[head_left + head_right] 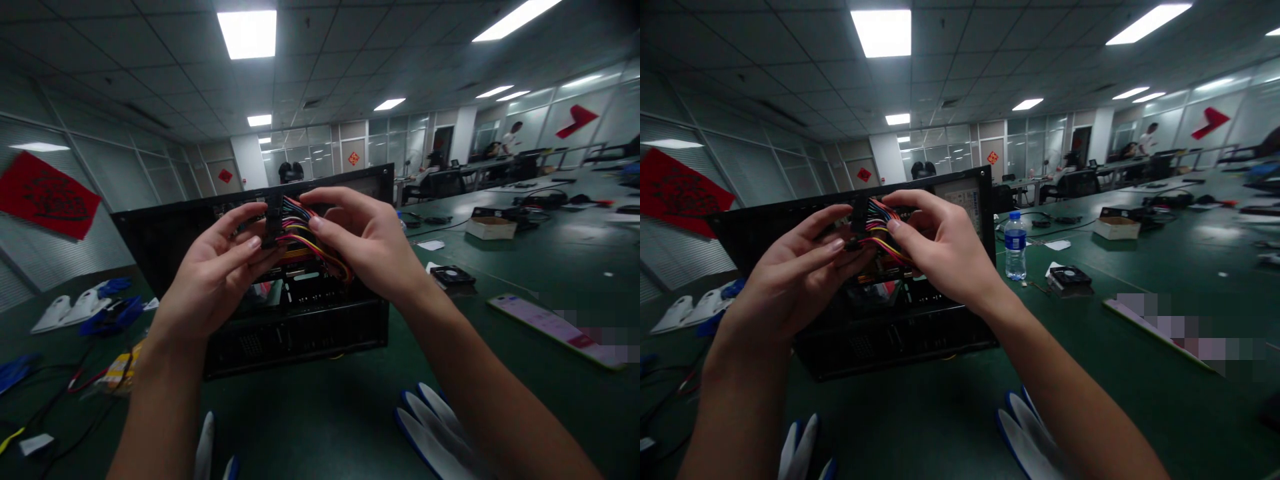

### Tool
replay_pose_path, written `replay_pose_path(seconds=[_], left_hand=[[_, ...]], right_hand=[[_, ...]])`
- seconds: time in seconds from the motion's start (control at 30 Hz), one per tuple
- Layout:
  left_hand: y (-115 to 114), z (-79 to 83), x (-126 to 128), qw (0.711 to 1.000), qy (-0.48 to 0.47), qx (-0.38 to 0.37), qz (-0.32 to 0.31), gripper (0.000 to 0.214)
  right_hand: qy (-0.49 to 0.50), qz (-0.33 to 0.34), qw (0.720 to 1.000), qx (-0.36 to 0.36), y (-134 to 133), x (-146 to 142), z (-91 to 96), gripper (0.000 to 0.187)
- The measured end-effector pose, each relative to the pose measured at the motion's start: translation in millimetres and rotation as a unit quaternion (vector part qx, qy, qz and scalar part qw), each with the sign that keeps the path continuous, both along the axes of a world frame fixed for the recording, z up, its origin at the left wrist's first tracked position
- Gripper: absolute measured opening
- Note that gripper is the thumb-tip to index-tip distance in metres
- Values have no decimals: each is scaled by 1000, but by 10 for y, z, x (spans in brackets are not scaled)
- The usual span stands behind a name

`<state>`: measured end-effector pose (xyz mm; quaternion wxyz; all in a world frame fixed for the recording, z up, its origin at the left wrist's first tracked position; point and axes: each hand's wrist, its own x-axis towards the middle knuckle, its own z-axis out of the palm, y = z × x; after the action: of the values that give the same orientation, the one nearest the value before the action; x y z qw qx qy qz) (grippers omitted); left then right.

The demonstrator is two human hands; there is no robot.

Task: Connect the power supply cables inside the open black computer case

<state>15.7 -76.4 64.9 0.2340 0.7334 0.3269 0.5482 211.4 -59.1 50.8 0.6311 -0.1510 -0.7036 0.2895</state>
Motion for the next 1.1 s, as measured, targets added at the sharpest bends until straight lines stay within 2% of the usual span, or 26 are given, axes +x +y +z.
replay_pose_path(seconds=[0.23, 0.37, 0.57, 0.7, 0.9, 1.1], left_hand=[[-62, 10, 4, 1000, -8, 5, -2, 43], [-60, -34, 85, 999, -22, 36, 25, 46], [-23, -120, 185, 997, 31, 52, 46, 45], [16, -103, 146, 999, 0, 12, 33, 45], [34, -63, 64, 994, 11, -111, 0, 60], [11, -63, 81, 993, 4, -118, 3, 54]], right_hand=[[-27, 23, 999, -8, -11, -17, -35, 23], [-44, 33, 998, -9, -16, -32, -57, 27], [-73, 44, 996, 0, -52, -115, -89, 30], [-43, 35, 998, 4, -56, -109, -67, 25], [-14, -17, 1000, 17, -68, -46, -41, 25], [-42, -30, 997, 52, -79, -72, -77, 27]])
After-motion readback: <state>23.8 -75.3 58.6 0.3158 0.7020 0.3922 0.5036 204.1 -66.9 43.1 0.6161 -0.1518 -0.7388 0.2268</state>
